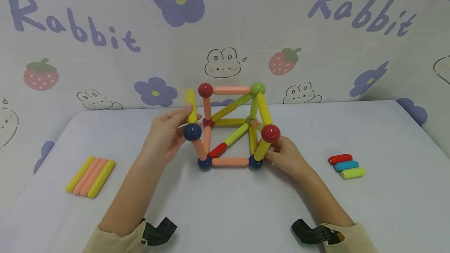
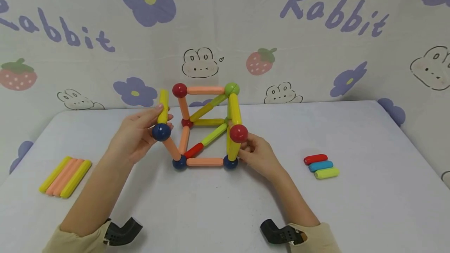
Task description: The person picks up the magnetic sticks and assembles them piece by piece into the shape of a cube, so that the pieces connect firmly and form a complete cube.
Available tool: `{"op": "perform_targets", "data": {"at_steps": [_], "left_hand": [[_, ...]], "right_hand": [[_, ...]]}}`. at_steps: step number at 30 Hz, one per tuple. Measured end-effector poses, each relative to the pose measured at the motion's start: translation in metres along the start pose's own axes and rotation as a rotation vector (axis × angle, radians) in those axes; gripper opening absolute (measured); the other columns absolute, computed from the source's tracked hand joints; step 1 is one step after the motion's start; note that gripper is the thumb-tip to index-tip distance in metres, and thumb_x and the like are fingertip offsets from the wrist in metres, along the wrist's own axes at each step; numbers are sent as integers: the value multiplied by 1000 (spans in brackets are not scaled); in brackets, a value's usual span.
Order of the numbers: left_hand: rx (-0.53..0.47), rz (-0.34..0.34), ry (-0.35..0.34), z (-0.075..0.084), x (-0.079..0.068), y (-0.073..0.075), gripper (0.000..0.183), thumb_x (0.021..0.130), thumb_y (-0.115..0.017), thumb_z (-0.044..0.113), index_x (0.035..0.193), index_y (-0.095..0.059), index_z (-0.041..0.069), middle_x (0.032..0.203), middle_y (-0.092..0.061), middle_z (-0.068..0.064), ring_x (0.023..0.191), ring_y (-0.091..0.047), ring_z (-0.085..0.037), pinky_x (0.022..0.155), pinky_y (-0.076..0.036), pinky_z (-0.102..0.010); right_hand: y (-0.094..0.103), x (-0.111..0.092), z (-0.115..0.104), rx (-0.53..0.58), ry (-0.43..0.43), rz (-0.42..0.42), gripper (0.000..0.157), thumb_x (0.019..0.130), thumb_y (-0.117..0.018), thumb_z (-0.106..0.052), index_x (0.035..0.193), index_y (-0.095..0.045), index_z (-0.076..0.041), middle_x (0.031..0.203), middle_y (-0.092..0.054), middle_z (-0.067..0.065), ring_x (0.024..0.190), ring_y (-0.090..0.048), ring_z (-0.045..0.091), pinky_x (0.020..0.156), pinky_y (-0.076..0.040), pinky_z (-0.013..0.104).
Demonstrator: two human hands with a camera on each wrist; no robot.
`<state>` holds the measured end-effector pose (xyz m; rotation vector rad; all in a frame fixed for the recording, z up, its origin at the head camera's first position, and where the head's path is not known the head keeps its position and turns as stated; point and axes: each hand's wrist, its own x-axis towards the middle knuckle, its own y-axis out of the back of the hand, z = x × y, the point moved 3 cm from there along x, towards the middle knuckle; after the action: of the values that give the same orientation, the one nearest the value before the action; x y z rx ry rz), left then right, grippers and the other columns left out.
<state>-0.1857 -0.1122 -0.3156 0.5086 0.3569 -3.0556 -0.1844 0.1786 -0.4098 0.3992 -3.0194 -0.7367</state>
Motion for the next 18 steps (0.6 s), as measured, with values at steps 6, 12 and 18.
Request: {"op": "perform_targets", "data": {"at_steps": [6, 12, 18], "left_hand": [[43, -10, 24, -6, 2, -4, 49, 107, -64, 30, 148, -59, 2, 125, -63, -12, 102, -71, -16, 91, -59, -19], [9, -19, 40, -9, 3, -6, 51, 108, -63, 30, 148, -57, 1, 127, -59, -13, 99, -72, -14, 92, -59, -19], [-58, -32, 26, -11, 6, -8, 50, 109, -60, 30, 150, -56, 1, 135, -55, -16, 94, -73, -12, 92, -59, -19]], "right_hand": [[0, 0, 0, 13, 11, -1, 26, 100, -66, -8, 122, -64, 5, 97, -68, 13, 80, -60, 22, 68, -54, 25], [-1, 0, 1, 24, 30, 2, 25, 100, -66, -8, 121, -65, 5, 94, -66, 11, 78, -59, 22, 66, -53, 24], [0, 0, 0, 33, 30, -3, 27, 100, -66, -9, 123, -65, 4, 92, -66, 10, 78, -59, 22, 66, -53, 23]]}}
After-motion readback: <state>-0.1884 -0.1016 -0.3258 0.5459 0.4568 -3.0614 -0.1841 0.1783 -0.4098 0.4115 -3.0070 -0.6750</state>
